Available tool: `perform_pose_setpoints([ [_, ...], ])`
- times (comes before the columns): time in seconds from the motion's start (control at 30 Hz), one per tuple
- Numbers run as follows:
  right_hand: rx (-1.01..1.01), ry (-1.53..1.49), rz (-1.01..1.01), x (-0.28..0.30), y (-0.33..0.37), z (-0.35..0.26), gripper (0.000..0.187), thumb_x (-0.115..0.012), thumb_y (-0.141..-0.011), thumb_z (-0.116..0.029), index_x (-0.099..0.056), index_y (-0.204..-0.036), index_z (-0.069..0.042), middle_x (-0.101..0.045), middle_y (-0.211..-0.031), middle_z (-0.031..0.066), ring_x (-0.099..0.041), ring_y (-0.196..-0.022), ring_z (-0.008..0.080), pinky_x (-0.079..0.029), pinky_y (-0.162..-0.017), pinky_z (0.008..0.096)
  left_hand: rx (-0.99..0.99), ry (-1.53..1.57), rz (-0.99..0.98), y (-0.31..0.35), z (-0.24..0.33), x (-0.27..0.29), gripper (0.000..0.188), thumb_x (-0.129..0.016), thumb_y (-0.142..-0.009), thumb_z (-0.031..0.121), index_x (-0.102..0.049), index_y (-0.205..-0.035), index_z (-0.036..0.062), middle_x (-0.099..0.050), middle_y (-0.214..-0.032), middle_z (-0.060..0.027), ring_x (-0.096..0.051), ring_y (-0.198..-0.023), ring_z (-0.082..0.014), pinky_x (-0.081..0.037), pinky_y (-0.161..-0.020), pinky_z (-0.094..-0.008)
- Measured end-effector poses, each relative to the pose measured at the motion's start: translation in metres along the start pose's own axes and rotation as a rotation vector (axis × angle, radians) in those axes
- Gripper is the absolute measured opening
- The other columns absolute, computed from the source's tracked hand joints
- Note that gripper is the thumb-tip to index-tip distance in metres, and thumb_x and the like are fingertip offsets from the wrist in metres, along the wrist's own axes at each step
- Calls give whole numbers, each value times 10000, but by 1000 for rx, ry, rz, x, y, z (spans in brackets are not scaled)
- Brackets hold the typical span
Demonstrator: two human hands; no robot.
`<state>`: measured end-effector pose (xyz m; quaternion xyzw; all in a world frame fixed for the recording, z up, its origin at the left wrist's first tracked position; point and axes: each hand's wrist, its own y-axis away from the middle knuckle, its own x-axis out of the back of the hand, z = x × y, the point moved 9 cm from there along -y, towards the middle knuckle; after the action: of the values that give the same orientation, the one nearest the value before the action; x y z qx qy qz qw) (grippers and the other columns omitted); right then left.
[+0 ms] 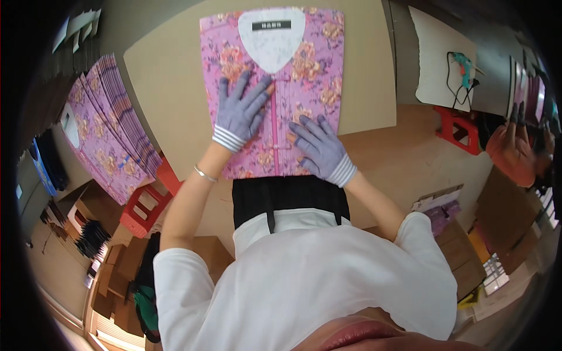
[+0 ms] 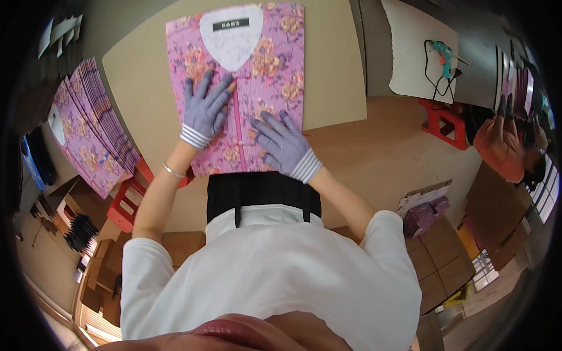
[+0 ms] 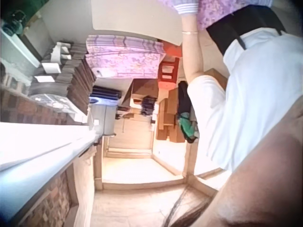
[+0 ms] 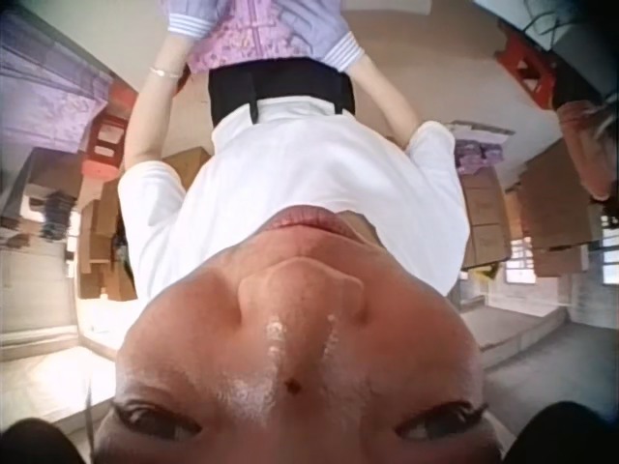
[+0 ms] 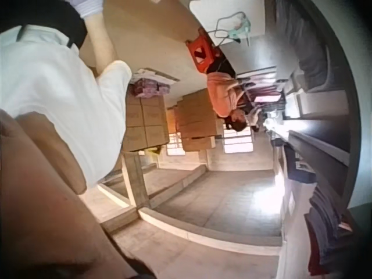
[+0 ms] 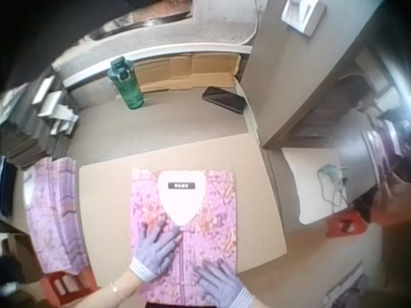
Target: The person repeatedly folds a pink floral-patterned garment on a cardboard surface, smoothing it flat and stacking it with other identical items. The process involves placing the garment, pressing it down, and moving it to a growing stack on the left side of the workspace.
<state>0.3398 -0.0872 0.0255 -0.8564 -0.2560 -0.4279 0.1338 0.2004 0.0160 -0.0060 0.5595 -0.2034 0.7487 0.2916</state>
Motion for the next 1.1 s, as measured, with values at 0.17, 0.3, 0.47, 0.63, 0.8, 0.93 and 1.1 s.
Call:
perform_pose_setpoints([
  [0.17,177,276,-115,-8,-58,65,688,-566,-845,-475,-456,-1450,-166,-347,-1575,34,-309,-1448,280,-217,-1165,578,-14,37,-18,3,3,-2,562,-564,-868,231,-509,-1424,176,-419,-1531,-11,-281,-1453,-361,-117,-1135,-683],
  [0.3,201,364,-163,18,-115,108,690,-535,-872,-502,-389,-1503,-262,-330,-1585,-22,-292,-1460,254,-184,-1187,573,-23,43,-81,1,2,-4,584,-580,-863,271,-494,-1431,163,-396,-1543,-23,-271,-1448,-391,-140,-1123,-689],
  [0.47,302,425,-209,37,-147,130,637,-456,-914,-569,-387,-1498,-325,-309,-1592,-40,-249,-1480,243,-142,-1211,553,-74,-32,-39,-49,-41,17,613,-586,-866,322,-455,-1438,145,-362,-1554,-61,-317,-1415,-391,-201,-1097,-682],
  [0.63,372,562,-171,54,-178,150,642,-292,-956,-636,-410,-1488,-297,-323,-1586,-9,-247,-1480,273,-153,-1207,539,-161,-90,-12,-117,-92,45,629,-562,-865,338,-445,-1411,50,-369,-1525,-179,-304,-1421,-418,-190,-1145,-638],
  [0.8,349,525,66,97,-218,154,557,-508,-920,-401,-510,-1363,-64,-524,-1402,160,-435,-1349,358,-260,-1145,549,-157,-142,121,-153,-137,54,640,-514,-912,381,-401,-1459,67,-347,-1544,-170,-291,-1437,-396,-175,-1151,-632],
  [0.93,140,719,71,86,-204,170,578,-525,-910,-387,-469,-1411,-104,-446,-1483,117,-362,-1410,321,-233,-1156,571,-109,-311,121,-131,-100,55,636,-506,-954,348,-368,-1478,16,-347,-1551,-186,-301,-1446,-359,-186,-1185,-539],
  [1.1,110,359,-270,-24,-51,38,697,-689,-785,-308,-469,-1412,-99,-454,-1487,103,-381,-1409,276,-298,-1094,620,-140,32,-360,42,39,-18,691,-738,-709,317,-526,-1333,109,-458,-1448,-106,-364,-1387,-326,-252,-1125,-625],
])
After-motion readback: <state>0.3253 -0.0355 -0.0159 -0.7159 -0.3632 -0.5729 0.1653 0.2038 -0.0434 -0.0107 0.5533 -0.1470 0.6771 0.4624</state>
